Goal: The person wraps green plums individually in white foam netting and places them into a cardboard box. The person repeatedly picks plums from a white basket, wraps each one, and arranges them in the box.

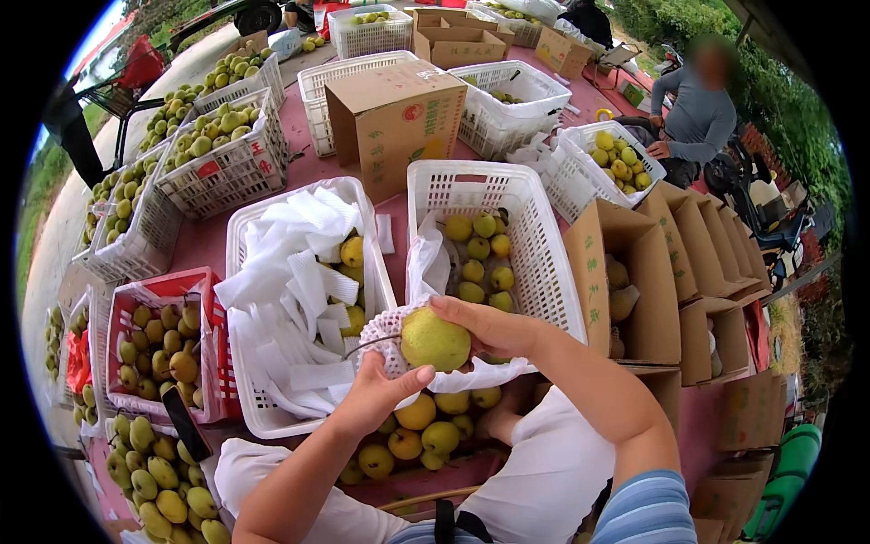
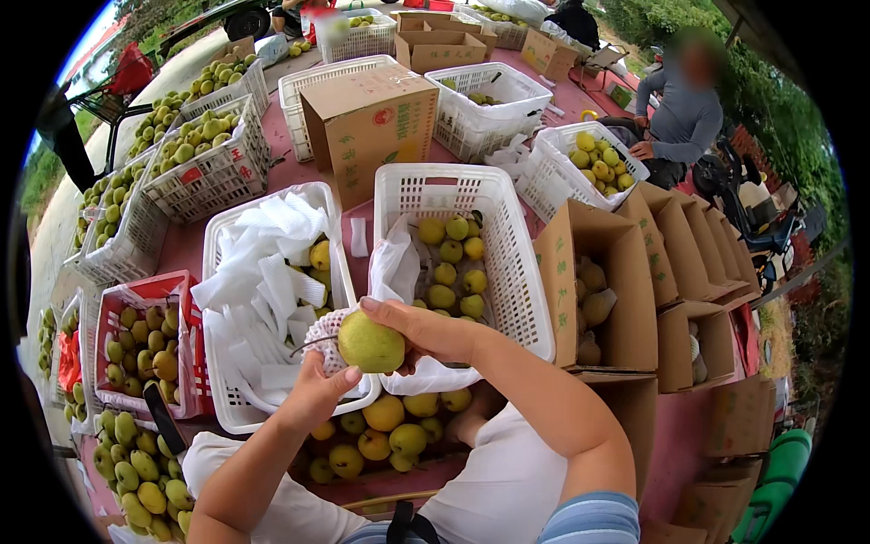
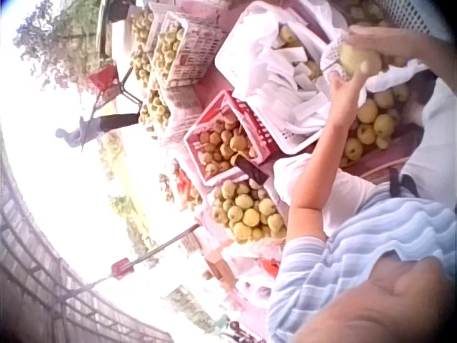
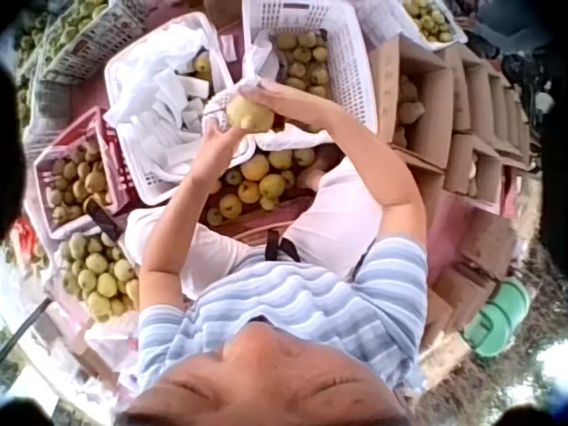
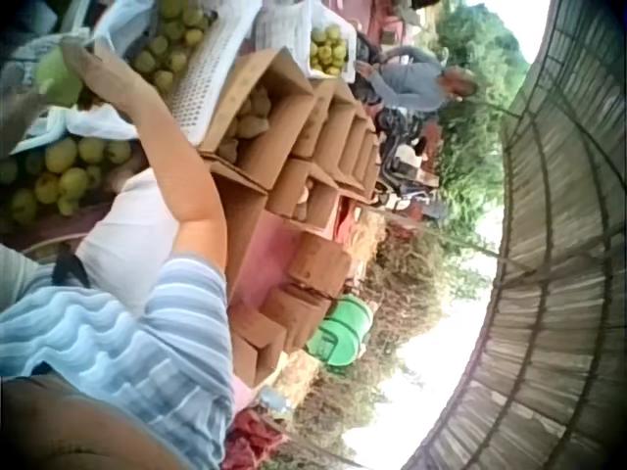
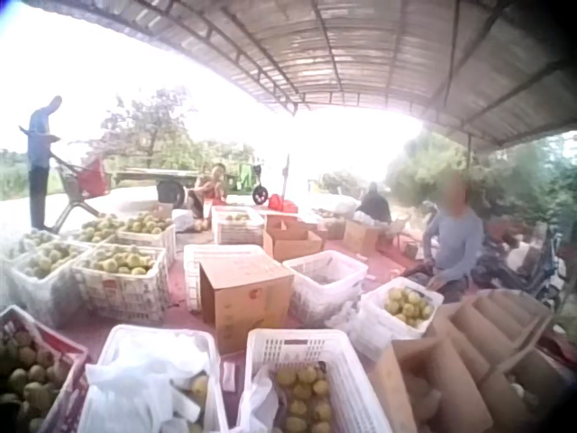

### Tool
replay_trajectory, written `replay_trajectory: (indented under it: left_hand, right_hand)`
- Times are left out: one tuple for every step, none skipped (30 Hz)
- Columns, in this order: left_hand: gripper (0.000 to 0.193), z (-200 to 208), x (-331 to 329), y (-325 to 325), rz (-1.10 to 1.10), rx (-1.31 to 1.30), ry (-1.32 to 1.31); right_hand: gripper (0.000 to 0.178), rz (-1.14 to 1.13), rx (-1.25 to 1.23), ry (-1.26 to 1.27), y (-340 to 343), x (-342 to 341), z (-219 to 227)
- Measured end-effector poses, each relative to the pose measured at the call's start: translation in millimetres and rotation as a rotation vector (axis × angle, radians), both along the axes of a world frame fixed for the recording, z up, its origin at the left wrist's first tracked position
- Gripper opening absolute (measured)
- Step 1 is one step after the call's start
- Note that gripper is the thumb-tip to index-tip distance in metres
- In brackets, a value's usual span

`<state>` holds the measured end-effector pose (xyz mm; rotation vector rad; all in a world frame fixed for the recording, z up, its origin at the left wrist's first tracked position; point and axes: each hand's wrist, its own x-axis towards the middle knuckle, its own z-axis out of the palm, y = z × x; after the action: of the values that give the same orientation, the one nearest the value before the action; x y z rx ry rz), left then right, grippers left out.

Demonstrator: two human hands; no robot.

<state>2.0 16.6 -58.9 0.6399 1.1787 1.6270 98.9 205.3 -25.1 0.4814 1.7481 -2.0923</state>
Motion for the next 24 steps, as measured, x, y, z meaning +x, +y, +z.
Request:
replay_trajectory:
  left_hand:
    - [0.055,1.7,2.1,2.4,0.036,0.04,-0.11]
    - [0.055,4.3,2.8,2.3,0.081,0.08,-0.209]
    - [0.055,5.7,1.9,0.7,0.125,0.12,-0.308]
    - [0.052,1.4,0.1,-5.4,0.099,0.155,-0.449]
    - [0.055,6.0,4.1,-8.7,0.088,0.192,-0.482]
    - [0.063,11.5,5.8,-13.2,0.047,0.205,-0.489]
    - [0.071,15.6,6.9,-17.3,0.002,0.214,-0.493]
    - [0.075,16.5,6.6,-22.7,-0.048,0.242,-0.5]
    - [0.08,14.5,5.6,-29.0,-0.092,0.266,-0.502]
    - [0.086,13.2,5.8,-33.6,-0.13,0.256,-0.446]
    - [0.088,0.9,5.1,-35.0,-0.22,0.317,-0.527]
    - [0.091,5.2,6.1,-37.3,-0.258,0.294,-0.514]
    - [0.095,12.7,5.0,-45.1,-0.27,0.268,-0.486]
    - [0.098,13.6,7.0,-48.8,-0.284,0.281,-0.477]
    - [0.101,14.7,8.1,-52.6,-0.297,0.293,-0.467]
    - [0.1,12.2,13.6,-45.2,-0.353,0.31,-0.476]
    - [0.098,10.8,16.6,-53.9,-0.342,0.284,-0.466]
    - [0.097,7.2,13.4,-61.2,-0.371,0.255,-0.392]
    - [0.097,9.9,15.9,-57.1,-0.417,0.249,-0.388]
    - [0.097,15.3,20.0,-54.0,-0.464,0.243,-0.383]
    - [0.096,18.3,22.8,-48.4,-0.515,0.238,-0.377]
    - [0.096,13.1,20.4,-51.9,-0.556,0.204,-0.363]
    - [0.098,11.3,20.7,-54.6,-0.54,0.191,-0.331]
    - [0.099,9.7,21.1,-56.2,-0.528,0.18,-0.299]
  right_hand:
    - [0.056,-0.008,0.374,-0.033,-13.4,1.2,15.8]
    - [0.054,-0.109,0.602,0.031,-20.3,3.4,19.7]
    - [0.052,-0.215,0.827,0.098,-25.5,6.4,21.2]
    - [0.051,-0.324,1.056,0.163,-28.2,8.4,23.5]
    - [0.043,-0.491,0.838,0.157,-25.5,16.0,26.7]
    - [0.04,-0.591,0.496,0.188,-24.9,24.8,24.5]
    - [0.037,-0.674,0.148,0.216,-28.4,32.9,16.1]
    - [0.034,-0.652,-0.025,0.229,-37.9,35.9,-1.7]
    - [0.033,-0.617,-0.204,0.24,-51.9,37.2,-20.3]
    - [0.034,-0.561,-0.373,0.184,-67.6,39.4,-26.2]
    - [0.037,-0.49,-0.541,0.131,-81.4,38.2,-29.2]
    - [0.036,-0.461,-0.641,0.157,-90.6,36.3,-26.2]
    - [0.035,-0.399,-0.752,0.179,-100.3,29.0,-24.6]
    - [0.035,-0.315,-0.769,0.365,-104.5,25.0,-29.4]
    - [0.04,-0.198,-0.818,0.494,-101.7,26.9,-23.1]
    - [0.041,-0.187,-0.652,0.473,-95.0,32.0,-18.4]
    - [0.043,-0.131,-0.554,0.446,-98.9,28.0,-24.4]
    - [0.041,-0.101,-0.892,0.347,-103.7,21.9,-40.9]
    - [0.042,-0.143,-0.926,0.266,-102.8,25.5,-40.3]
    - [0.046,-0.191,-0.962,0.189,-101.6,28.7,-39.1]
    - [0.051,-0.246,-0.993,0.117,-98.8,31.8,-36.8]
    - [0.052,-0.214,-1.018,0.113,-102.1,29.6,-37.9]
    - [0.052,-0.194,-1.046,0.094,-104.3,28.9,-39.2]
    - [0.052,-0.177,-1.069,0.079,-105.3,26.7,-39.9]
